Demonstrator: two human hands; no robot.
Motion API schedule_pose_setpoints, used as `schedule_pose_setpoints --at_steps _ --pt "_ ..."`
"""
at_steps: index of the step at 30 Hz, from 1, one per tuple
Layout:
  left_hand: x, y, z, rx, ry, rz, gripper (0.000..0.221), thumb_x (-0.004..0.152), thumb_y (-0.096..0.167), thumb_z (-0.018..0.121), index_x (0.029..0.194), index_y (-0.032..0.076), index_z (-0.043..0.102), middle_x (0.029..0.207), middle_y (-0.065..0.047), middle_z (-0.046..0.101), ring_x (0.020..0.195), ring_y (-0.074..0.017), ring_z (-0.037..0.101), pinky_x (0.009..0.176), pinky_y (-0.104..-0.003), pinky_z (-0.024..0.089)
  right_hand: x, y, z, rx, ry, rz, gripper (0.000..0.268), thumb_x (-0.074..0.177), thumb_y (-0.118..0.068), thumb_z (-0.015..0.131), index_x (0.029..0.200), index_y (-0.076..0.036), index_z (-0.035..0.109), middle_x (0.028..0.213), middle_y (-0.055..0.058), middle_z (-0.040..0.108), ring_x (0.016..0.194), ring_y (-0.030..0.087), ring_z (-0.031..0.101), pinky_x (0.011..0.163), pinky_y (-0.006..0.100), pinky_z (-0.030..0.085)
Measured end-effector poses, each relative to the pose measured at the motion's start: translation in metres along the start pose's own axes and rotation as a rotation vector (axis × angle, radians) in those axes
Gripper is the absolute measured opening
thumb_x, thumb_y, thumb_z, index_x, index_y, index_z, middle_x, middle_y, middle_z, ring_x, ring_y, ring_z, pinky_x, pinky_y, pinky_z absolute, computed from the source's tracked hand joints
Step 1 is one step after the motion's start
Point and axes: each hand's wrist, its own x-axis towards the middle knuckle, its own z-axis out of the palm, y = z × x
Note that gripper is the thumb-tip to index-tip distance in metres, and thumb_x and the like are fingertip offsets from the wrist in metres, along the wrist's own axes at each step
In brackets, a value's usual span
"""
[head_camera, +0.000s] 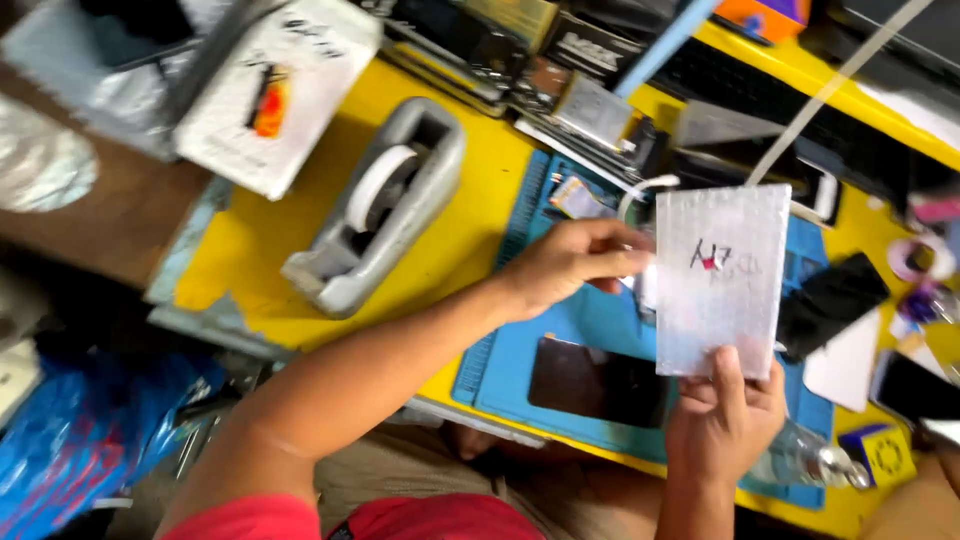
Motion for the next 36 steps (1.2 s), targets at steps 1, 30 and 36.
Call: schedule_pose_setpoints --at_steps 1,30,36 --pt "0.000 0.000 0.001 0.049 0.043 -0.008 0.028 0.089 0.027 0.077 0.112 0.011 0.074 0.089 0.001 0.069 0.079 -0.0083 0.064 0.069 -0.023 0.056 0.003 -0.004 -0.001 0.069 0.000 0.056 0.019 0.097 -0.017 0.072 0.107 -0.009 0.058 0.091 0.004 0.061 0.078 0.012 0.059 0.065 0.026 0.048" --pt "-0.006 0.012 0.016 0.100 0.206 0.018 0.025 0.091 0.017 0.075 0.110 0.000 0.076 0.069 -0.009 0.066 0.058 -0.0136 0.066 0.059 -0.024 0.058 0.171 0.005 0.040 0.188 -0.171 0.238 0.016 0.098 -0.014 0.072 0.109 -0.006 0.064 0.075 0.002 0.051 0.052 0.017 0.063 0.046 0.026 0.057" --pt "-0.005 0.017 0.017 0.100 0.208 0.009 0.021 0.091 0.017 0.076 0.105 0.001 0.077 0.064 -0.007 0.062 0.054 -0.0126 0.063 0.056 -0.023 0.055 0.170 -0.025 0.074 0.030 -0.296 0.223 0.025 0.096 -0.013 0.073 0.115 0.001 0.065 0.063 0.002 0.053 0.045 0.014 0.063 0.041 0.026 0.056"
